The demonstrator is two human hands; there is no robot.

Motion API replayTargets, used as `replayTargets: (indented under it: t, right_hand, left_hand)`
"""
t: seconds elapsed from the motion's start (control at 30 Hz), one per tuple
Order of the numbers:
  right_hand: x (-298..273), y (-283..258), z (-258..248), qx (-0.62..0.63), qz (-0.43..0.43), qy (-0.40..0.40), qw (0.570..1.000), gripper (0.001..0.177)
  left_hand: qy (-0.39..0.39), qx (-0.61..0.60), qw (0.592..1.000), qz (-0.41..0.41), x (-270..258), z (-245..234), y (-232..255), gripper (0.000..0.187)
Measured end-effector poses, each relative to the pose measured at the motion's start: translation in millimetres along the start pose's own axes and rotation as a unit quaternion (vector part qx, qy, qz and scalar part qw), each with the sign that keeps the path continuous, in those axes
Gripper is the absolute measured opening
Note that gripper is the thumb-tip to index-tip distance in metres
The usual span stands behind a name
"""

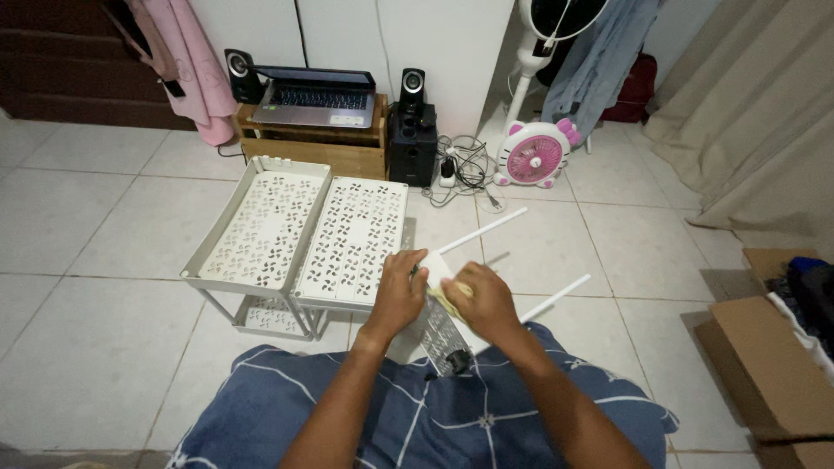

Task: The person wipes the surfaces and legs of a white perforated metal stool with a yellow cloth. They rotate the stool to clean all sides, including the top, sides, and legs, while sitting on a blue mat on the floor.

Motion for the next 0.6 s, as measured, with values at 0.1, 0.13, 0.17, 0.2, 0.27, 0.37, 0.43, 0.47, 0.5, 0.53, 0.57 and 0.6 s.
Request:
replayTargets:
  t: [0.1, 0.13, 0.17, 0.2, 0.27, 0.37, 0.43, 0.47, 0.5, 0.53, 0.57, 0.6]
  right_hand:
    - [25, -1, 7, -0.009, -0.009, 0.055, 0.998, 0.026]
    - [34, -5, 5, 0.001, -0.030, 0.095, 0.995, 0.024]
    - [38, -7, 2, 0.012, -0.051, 0.134, 0.990, 0.023]
    - [43, -7, 11, 0.010, -0.055, 0.103, 0.993, 0.024]
    - [47, -5, 31, 0.006, -0.063, 0.035, 0.997, 0.027]
    - [44, 9, 40, -0.054, -0.046, 0.000, 0.997, 0.028]
    - [47, 35, 41, -0.075, 0.032, -0.022, 0.996, 0.029]
    - [46, 48, 42, -0.086, 0.072, -0.033, 0.993, 0.029]
    - [47, 48, 38, -0.073, 0.047, -0.016, 0.996, 0.029]
    - [49, 48, 35, -0.060, 0.022, 0.001, 0.998, 0.029]
    - [49, 46, 32, -0.047, -0.002, 0.017, 0.999, 0.029]
    - [48, 51, 33, -0.048, 0.008, 0.016, 0.999, 0.029]
  left_hand:
    - [-0.015, -0.021, 1.000, 0.001, -1, -1, 4, 0.034]
    - [-0.013, -0.031, 0.999, -0.006, -2, -1, 4, 0.036]
    - [-0.011, -0.040, 0.999, -0.014, -3, -2, 3, 0.038]
    - [-0.003, -0.047, 0.999, -0.024, -3, -5, -1, 0.038]
    - [0.015, -0.060, 0.997, -0.049, -7, -11, -11, 0.039]
    - [0.062, 0.000, 0.993, -0.105, -14, -20, -28, 0.048]
    - [0.066, -0.028, 0.986, -0.153, -18, -21, -41, 0.045]
    - [0.068, -0.042, 0.981, -0.178, -22, -20, -45, 0.043]
    - [0.068, -0.068, 0.984, -0.153, -20, -19, -40, 0.044]
    - [0.069, -0.094, 0.985, -0.127, -20, -18, -33, 0.046]
    - [0.068, -0.121, 0.985, -0.103, -20, -16, -26, 0.048]
    - [0.058, -0.104, 0.987, -0.111, -21, -12, -24, 0.050]
Point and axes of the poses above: each hand's wrist, its own x-axis towards the middle knuckle, its own z-axis out of the palm, y = z × x, the point moved 10 cm from there along x, towards the middle knuckle, and after that the axes turned 1 degree about y, right-handed, at the moved point
